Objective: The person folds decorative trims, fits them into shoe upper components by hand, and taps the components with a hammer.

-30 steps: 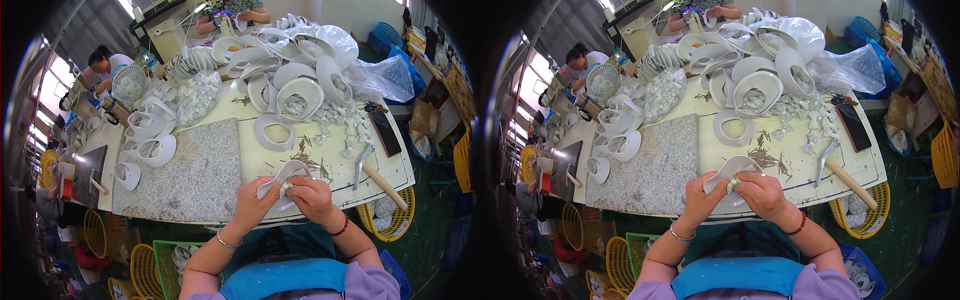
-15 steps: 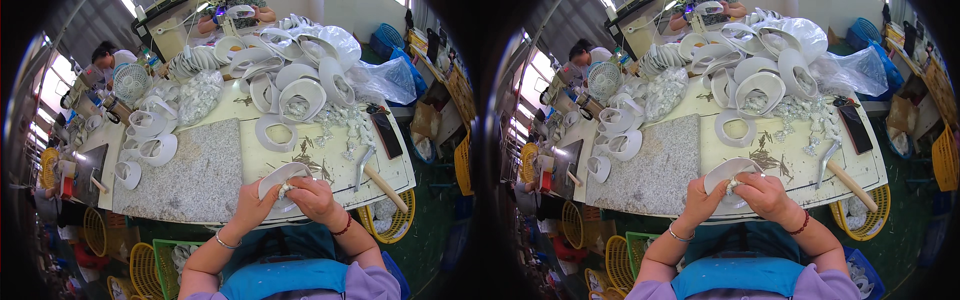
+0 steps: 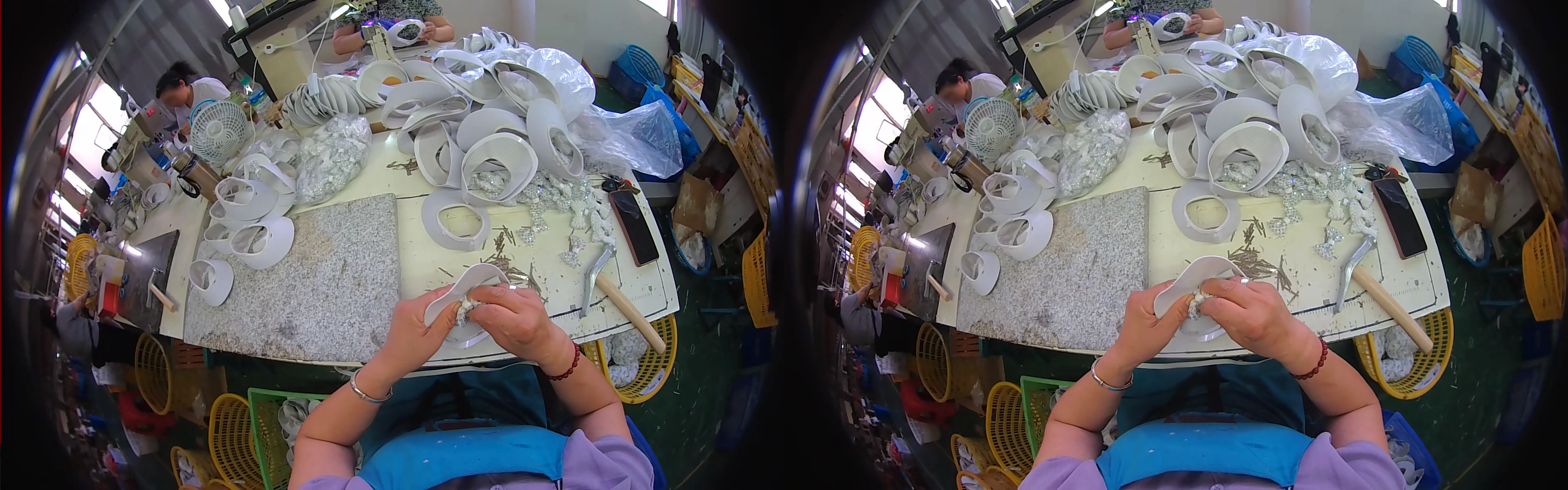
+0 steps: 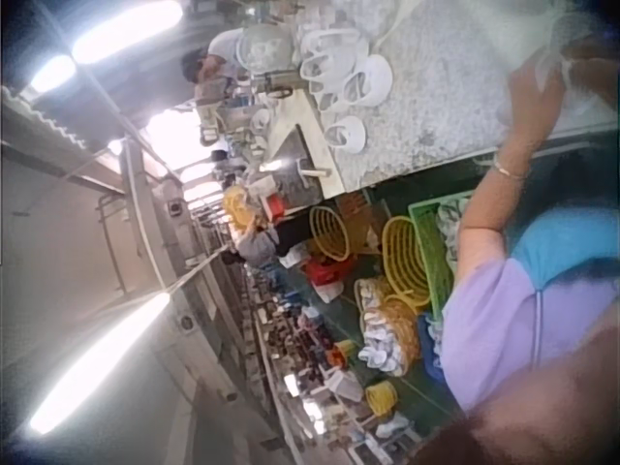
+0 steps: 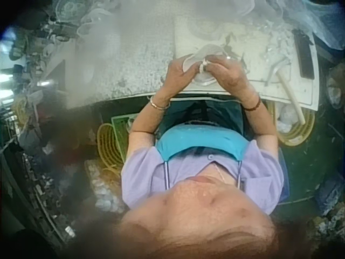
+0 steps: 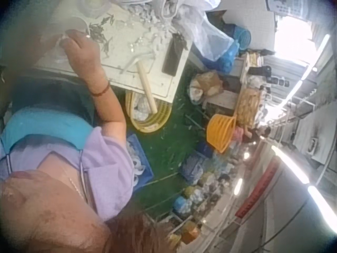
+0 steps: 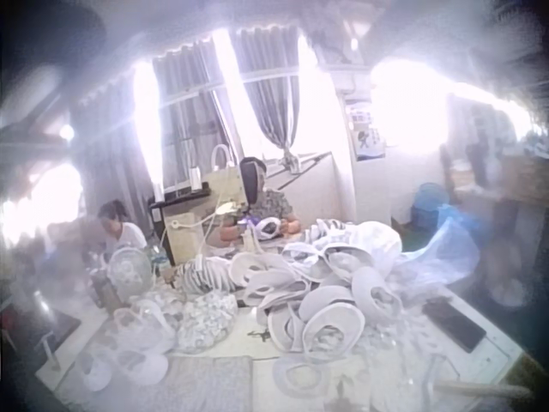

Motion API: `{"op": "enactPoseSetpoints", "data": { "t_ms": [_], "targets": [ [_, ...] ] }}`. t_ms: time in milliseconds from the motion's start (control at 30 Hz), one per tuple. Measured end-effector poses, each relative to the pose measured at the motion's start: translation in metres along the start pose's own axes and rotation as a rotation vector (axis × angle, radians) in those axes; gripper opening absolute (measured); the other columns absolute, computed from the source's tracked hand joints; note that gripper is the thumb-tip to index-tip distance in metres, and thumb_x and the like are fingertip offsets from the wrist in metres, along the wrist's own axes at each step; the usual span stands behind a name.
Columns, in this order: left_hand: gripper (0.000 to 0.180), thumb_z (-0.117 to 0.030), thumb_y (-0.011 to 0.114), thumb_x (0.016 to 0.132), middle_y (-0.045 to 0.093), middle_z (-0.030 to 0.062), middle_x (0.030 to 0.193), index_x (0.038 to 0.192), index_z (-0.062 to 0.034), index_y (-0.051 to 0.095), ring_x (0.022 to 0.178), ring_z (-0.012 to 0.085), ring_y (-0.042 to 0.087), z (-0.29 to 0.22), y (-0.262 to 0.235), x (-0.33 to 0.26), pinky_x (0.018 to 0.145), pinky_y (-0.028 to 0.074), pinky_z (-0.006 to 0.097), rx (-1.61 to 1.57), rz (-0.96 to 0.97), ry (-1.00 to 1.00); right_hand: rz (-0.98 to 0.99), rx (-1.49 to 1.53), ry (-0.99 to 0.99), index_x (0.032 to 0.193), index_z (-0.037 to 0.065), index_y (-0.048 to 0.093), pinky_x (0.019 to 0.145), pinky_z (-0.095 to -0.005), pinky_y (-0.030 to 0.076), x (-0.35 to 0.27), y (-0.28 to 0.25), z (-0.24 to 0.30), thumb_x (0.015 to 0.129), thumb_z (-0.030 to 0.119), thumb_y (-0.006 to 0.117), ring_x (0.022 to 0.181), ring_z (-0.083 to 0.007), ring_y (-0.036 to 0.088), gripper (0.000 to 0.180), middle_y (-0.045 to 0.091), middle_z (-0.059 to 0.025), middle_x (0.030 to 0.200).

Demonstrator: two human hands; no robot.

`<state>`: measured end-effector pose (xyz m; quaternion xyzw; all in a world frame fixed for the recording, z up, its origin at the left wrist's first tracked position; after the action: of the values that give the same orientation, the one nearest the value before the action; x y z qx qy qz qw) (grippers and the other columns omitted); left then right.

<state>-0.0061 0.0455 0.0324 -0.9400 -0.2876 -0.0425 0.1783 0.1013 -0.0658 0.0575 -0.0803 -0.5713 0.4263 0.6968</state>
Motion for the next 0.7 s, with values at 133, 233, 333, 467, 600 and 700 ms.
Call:
{"op": "enactPoseSetpoints", "data": {
  "t_ms": [133, 233, 333, 467, 600, 700],
  "targets": [
    [0.024, -0.014, 0.062, 0.088, 0.068, 0.0060, 0.080, 0.107, 0.0006, 0.064, 0.070, 0.0059, 0.057, 0.000, 0.002, -0.001, 0.063, 0.048, 0.024, 0.034, -0.035, 0.108, -0.032, 0.090, 0.079, 0.082, 0.006, 0.061, 0.057, -0.0328, 0.049, 0.001, -0.002, -0.003, 0.070, 0.001, 0.067, 0.066, -0.0244, 0.061, 0.014, 0.063, -0.0084, 0.092],
    [0.024, -0.011, 0.063, 0.086, 0.069, 0.0092, 0.083, 0.108, 0.0005, 0.064, 0.071, 0.0086, 0.061, -0.007, 0.002, -0.002, 0.063, 0.049, 0.025, 0.108, -0.055, 0.191, -0.038, 0.164, 0.147, 0.080, 0.004, 0.061, 0.060, -0.0335, 0.049, 0.000, -0.004, -0.007, 0.070, 0.000, 0.069, 0.070, -0.0261, 0.061, 0.014, 0.063, -0.0089, 0.090],
    [0.026, -0.008, 0.064, 0.083, 0.068, 0.0123, 0.082, 0.108, -0.0001, 0.064, 0.068, 0.0134, 0.064, -0.016, 0.002, -0.002, 0.062, 0.050, 0.025, 0.201, -0.051, 0.241, -0.017, 0.207, 0.190, 0.079, 0.003, 0.060, 0.062, -0.0343, 0.050, 0.001, -0.006, -0.010, 0.070, 0.000, 0.069, 0.074, -0.0268, 0.061, 0.013, 0.063, -0.0096, 0.089],
    [0.029, -0.006, 0.063, 0.081, 0.066, 0.0160, 0.085, 0.109, -0.0022, 0.064, 0.074, 0.0282, 0.066, -0.017, 0.006, -0.003, 0.064, 0.052, 0.031, 0.256, -0.044, 0.239, -0.014, 0.209, 0.221, 0.079, 0.002, 0.060, 0.064, -0.0348, 0.050, 0.003, -0.008, -0.010, 0.070, 0.000, 0.069, 0.076, -0.0267, 0.061, 0.013, 0.062, -0.0101, 0.087],
    [0.029, -0.006, 0.064, 0.081, 0.066, 0.0162, 0.082, 0.109, -0.0027, 0.064, 0.071, 0.0278, 0.066, -0.017, 0.007, -0.003, 0.061, 0.051, 0.031, 0.297, -0.059, 0.201, -0.045, 0.199, 0.197, 0.078, 0.003, 0.060, 0.063, -0.0341, 0.049, 0.006, -0.012, -0.009, 0.070, 0.001, 0.070, 0.075, -0.0265, 0.061, 0.013, 0.062, -0.0101, 0.087],
    [0.028, -0.008, 0.065, 0.081, 0.066, 0.0124, 0.075, 0.109, -0.0014, 0.065, 0.061, 0.0111, 0.060, -0.015, 0.008, -0.002, 0.058, 0.048, 0.023, 0.241, -0.085, 0.228, -0.013, 0.200, 0.193, 0.077, 0.004, 0.060, 0.062, -0.0332, 0.049, 0.006, -0.012, -0.010, 0.070, 0.000, 0.069, 0.075, -0.0259, 0.061, 0.012, 0.063, -0.0098, 0.087]
  ]
}}
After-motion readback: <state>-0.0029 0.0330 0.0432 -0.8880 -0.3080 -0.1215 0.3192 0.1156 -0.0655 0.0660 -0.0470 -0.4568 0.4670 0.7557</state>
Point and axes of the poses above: each hand's wrist, its own x-axis towards the middle knuckle, its own y-axis out of the palm, z = x × y, the point moved 5 cm from there along x, towards the middle knuckle
